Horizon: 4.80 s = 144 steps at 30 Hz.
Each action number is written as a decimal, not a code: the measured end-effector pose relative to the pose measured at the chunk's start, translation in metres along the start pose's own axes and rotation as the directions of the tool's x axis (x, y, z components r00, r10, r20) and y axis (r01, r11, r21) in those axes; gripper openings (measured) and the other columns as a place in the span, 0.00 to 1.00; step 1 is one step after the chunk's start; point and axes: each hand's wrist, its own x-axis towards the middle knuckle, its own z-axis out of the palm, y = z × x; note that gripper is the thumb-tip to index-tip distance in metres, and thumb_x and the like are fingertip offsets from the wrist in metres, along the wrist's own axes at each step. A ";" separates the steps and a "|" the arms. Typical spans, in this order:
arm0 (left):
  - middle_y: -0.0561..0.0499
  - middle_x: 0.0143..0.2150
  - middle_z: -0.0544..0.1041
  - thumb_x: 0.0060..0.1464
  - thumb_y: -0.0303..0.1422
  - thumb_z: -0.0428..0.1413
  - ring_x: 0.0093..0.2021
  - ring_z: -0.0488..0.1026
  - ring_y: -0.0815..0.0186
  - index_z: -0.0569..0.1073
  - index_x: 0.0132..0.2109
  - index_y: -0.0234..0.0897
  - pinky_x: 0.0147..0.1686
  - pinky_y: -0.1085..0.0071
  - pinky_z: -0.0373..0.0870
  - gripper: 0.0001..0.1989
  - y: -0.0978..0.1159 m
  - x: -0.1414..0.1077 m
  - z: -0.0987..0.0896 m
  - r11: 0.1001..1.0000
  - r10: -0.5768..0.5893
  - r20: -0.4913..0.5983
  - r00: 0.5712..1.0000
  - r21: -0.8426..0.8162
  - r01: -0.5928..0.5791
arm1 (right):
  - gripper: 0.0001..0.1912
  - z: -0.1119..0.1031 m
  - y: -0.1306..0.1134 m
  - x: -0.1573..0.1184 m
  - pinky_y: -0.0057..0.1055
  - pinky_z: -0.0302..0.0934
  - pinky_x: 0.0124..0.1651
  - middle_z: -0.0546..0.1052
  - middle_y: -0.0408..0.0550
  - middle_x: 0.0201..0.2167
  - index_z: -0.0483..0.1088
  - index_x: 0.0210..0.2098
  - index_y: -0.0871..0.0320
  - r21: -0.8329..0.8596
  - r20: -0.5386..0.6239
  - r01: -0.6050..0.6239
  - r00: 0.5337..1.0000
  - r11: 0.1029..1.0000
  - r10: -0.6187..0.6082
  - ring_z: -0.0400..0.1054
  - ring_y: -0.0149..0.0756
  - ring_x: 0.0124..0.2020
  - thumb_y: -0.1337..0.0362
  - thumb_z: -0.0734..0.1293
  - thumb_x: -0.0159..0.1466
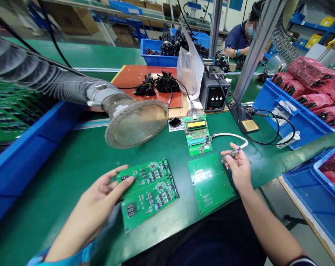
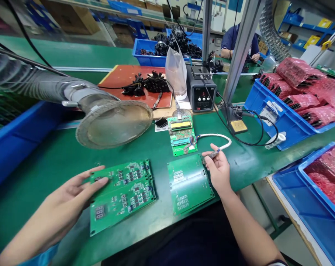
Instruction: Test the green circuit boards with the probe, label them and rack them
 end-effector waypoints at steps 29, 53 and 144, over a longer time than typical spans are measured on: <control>0.32 0.68 0.44 0.29 0.56 0.68 0.67 0.48 0.37 0.37 0.69 0.46 0.58 0.41 0.60 0.68 0.101 0.001 0.094 0.775 0.563 0.404 0.721 0.046 -0.630 | 0.18 -0.003 0.010 -0.001 0.24 0.63 0.26 0.75 0.45 0.35 0.62 0.52 0.57 -0.012 -0.311 0.138 0.941 0.990 -0.135 0.63 0.26 0.25 0.62 0.64 0.63; 0.32 0.65 0.61 0.48 0.58 0.56 0.67 0.52 0.39 0.66 0.59 0.34 0.61 0.34 0.49 0.40 0.059 -0.021 0.119 0.597 0.615 0.618 0.489 0.039 -0.801 | 0.25 0.004 0.007 0.014 0.28 0.66 0.39 0.74 0.46 0.36 0.60 0.61 0.55 -0.159 0.127 0.160 0.982 0.974 -0.140 0.69 0.31 0.35 0.64 0.62 0.65; 0.32 0.69 0.54 0.41 0.67 0.52 0.68 0.44 0.35 0.53 0.67 0.33 0.61 0.35 0.47 0.56 0.052 -0.024 0.122 0.632 0.572 0.571 0.589 0.152 -0.760 | 0.22 -0.006 -0.002 0.011 0.33 0.68 0.44 0.76 0.48 0.40 0.62 0.59 0.54 -0.186 0.212 0.130 0.973 0.974 -0.089 0.71 0.34 0.39 0.64 0.63 0.65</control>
